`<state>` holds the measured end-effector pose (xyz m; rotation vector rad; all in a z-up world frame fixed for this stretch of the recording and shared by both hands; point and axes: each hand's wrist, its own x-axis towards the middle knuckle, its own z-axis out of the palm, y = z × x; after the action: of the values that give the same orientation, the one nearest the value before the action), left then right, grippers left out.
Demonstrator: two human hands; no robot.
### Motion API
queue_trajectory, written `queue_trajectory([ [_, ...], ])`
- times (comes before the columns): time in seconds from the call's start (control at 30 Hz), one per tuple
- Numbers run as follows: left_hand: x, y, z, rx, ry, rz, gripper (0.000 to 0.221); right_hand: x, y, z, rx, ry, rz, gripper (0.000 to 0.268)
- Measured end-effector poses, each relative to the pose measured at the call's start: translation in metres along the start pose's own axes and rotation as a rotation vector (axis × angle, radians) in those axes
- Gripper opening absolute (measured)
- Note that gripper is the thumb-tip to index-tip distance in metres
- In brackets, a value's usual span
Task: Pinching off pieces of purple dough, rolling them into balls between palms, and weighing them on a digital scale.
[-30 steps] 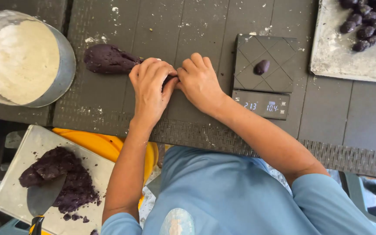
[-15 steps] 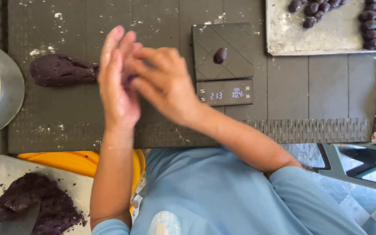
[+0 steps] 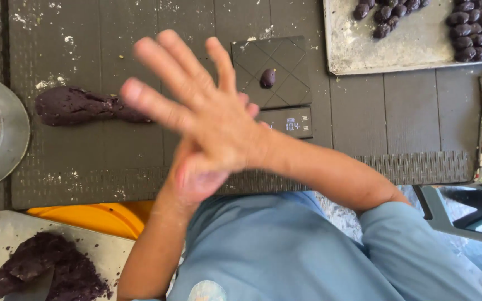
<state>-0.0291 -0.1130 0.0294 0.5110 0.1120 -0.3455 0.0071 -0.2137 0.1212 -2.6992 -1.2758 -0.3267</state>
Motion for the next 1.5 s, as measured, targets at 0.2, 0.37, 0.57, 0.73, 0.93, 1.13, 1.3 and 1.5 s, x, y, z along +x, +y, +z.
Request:
queue_trajectory([
  [0.2,0.022,-0.014,-0.035,0.582,-0.357,0.4,0.079,-0.036,0.045,0.06,0.576,0.103,-0.227,0.106],
  [0.37,0.034,0.0,0.036,0.591,0.142,0.074,0.057,-0.078,0.136,0.082,-0.102,0.307,0.122,0.017],
  [0.57,0.076,-0.01,0.038,1.629,-0.37,0.711,0.043,-0.106,0.157,0.072,0.534,0.314,0.428,0.009],
  [0.73,0.059,0.014,0.053,1.813,-0.353,1.004,0.047,-0.068,0.104,0.033,1.265,0.447,0.571,0.017],
  [0.93,0.023,0.047,0.024,1.956,-0.302,1.152,0.02,-0.035,0.063,0.046,1.471,0.394,0.485,0.029],
  [1.13,0.014,0.052,0.021,1.715,-0.119,0.966,0.008,-0.032,0.104,0.027,0.771,0.275,0.33,0.019],
  [1.3,0.027,0.055,0.021,0.723,0.104,0.38,0.026,-0.058,0.137,0.056,0.336,0.335,0.204,0.014],
  [1.5,0.021,0.064,0.015,0.369,0.299,0.28,0.016,-0.066,0.125,0.085,0.395,0.448,0.217,0.01],
])
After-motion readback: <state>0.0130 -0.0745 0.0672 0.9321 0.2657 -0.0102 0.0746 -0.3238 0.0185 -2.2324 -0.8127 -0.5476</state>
